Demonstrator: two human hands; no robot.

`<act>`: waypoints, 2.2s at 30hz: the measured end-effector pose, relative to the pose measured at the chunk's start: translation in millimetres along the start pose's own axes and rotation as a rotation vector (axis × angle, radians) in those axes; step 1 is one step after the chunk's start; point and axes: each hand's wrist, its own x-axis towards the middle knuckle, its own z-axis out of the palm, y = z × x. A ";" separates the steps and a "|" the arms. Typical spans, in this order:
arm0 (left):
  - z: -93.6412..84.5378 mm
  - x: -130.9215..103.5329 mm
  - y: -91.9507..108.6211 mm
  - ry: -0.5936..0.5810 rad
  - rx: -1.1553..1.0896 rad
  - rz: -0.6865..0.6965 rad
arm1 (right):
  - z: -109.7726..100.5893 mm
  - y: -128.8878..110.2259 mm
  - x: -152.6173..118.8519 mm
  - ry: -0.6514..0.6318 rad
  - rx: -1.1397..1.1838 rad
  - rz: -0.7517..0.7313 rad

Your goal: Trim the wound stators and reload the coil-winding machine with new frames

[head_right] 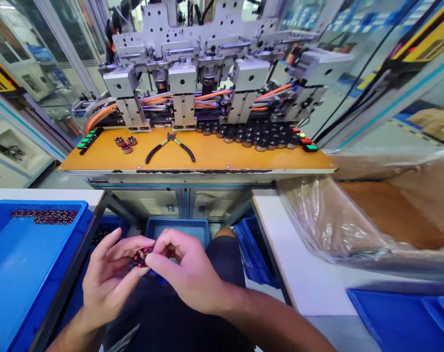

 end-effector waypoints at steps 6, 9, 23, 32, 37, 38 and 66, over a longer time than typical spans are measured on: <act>-3.0 0.4 5.0 0.066 -0.288 -0.213 | -1.1 22.0 -9.2 0.020 0.053 0.005; -7.9 1.3 7.1 0.057 -0.307 -0.269 | -6.0 9.7 -3.2 -0.008 -0.052 -0.002; -4.8 0.5 4.4 0.084 -0.355 -0.347 | -5.7 -18.6 8.1 -0.177 -0.284 0.052; -6.6 4.3 8.8 0.046 -0.313 -0.395 | -21.1 -32.4 6.3 -0.185 -0.298 0.180; -4.4 6.3 8.6 0.005 -0.244 -0.390 | -19.8 -29.8 7.0 -0.196 -0.286 0.193; -5.2 5.5 7.9 -0.008 -0.263 -0.400 | -22.6 -29.3 7.7 -0.197 -0.296 0.198; -3.4 3.2 8.6 -0.040 -0.318 -0.403 | -18.5 -56.9 14.5 -0.294 -0.442 0.214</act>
